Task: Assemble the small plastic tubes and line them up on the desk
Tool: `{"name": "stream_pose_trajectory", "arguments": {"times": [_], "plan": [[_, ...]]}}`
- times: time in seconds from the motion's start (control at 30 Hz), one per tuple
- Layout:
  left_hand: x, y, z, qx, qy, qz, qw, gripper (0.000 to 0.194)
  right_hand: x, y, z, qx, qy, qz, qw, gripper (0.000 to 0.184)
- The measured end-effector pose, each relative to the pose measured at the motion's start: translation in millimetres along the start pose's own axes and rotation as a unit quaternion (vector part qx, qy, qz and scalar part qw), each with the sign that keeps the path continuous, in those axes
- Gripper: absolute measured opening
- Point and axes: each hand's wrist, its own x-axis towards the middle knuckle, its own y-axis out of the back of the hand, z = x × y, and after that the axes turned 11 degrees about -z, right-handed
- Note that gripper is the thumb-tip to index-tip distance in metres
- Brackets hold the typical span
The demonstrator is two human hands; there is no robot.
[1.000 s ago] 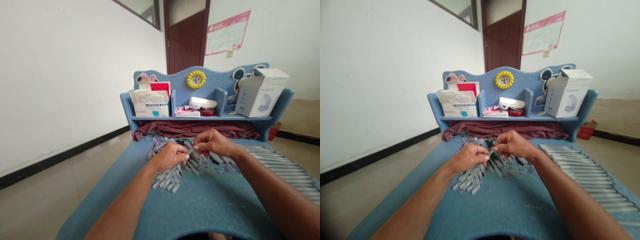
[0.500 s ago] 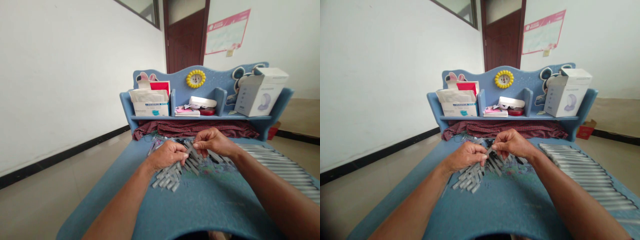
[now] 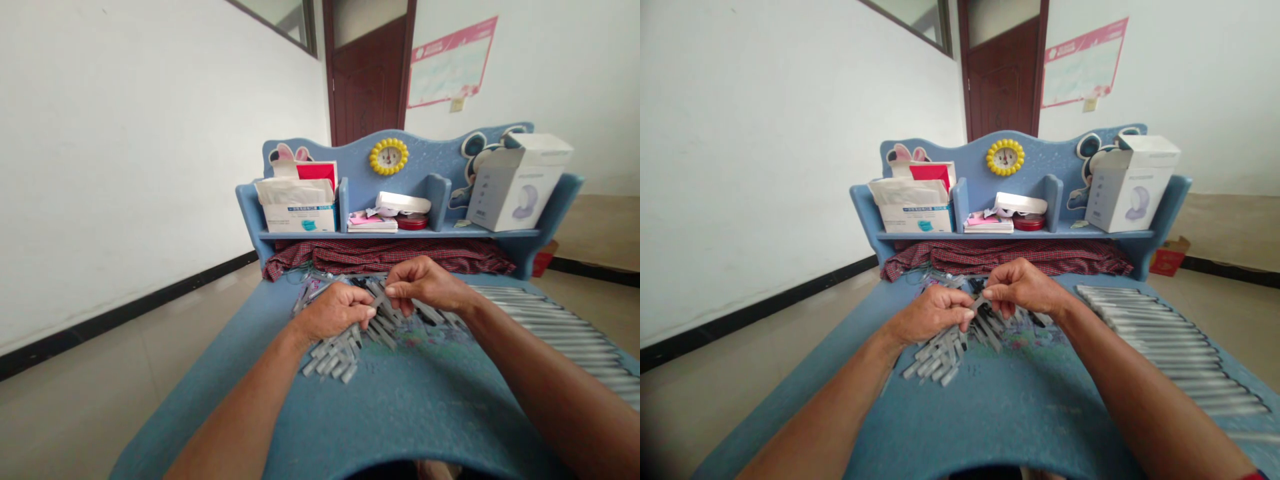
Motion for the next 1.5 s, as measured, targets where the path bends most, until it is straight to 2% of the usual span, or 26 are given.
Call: {"name": "stream_pose_trajectory", "arguments": {"times": [0.37, 0.63, 0.77, 0.87, 1.0, 1.07, 1.23, 1.4, 1.5], "plan": [[-10, 4.2, 4, -0.069, 0.024, -0.028, 0.997, 0.019, 0, -6, -5, 0.022, 0.014, 0.021, 0.999, 0.038], [1, -1.4, -2, -0.011, 0.014, 0.039, 0.999, 0.014, 3, -10, -2, -0.132, -0.056, 0.032, 0.989, 0.047], [4, -3.7, -5, 0.039, 0.018, 0.081, 0.996, 0.013, 6, -11, 0, -0.166, -0.084, 0.054, 0.981, 0.055], [3, -2.1, -6, 0.035, 0.017, 0.087, 0.995, 0.013, 5, -8, -1, -0.162, -0.066, 0.043, 0.984, 0.053], [2, -0.3, -4, 0.032, 0.021, 0.094, 0.995, 0.014, 4, -5, -2, -0.123, -0.020, 0.024, 0.992, 0.040], [2, -0.8, -3, 0.036, 0.022, 0.092, 0.995, 0.014, 4, -7, -1, -0.119, -0.020, 0.027, 0.992, 0.039], [2, -2.2, -2, 0.029, 0.017, 0.092, 0.995, 0.012, 4, -9, -2, -0.176, -0.051, 0.040, 0.982, 0.054], [2, -1.4, -3, 0.031, 0.014, 0.098, 0.995, 0.013, 4, -8, -4, -0.148, -0.017, 0.059, 0.987, 0.040], [2, -1.5, -4, 0.037, 0.012, 0.098, 0.994, 0.012, 4, -9, -4, -0.171, -0.041, 0.071, 0.982, 0.046]]}}
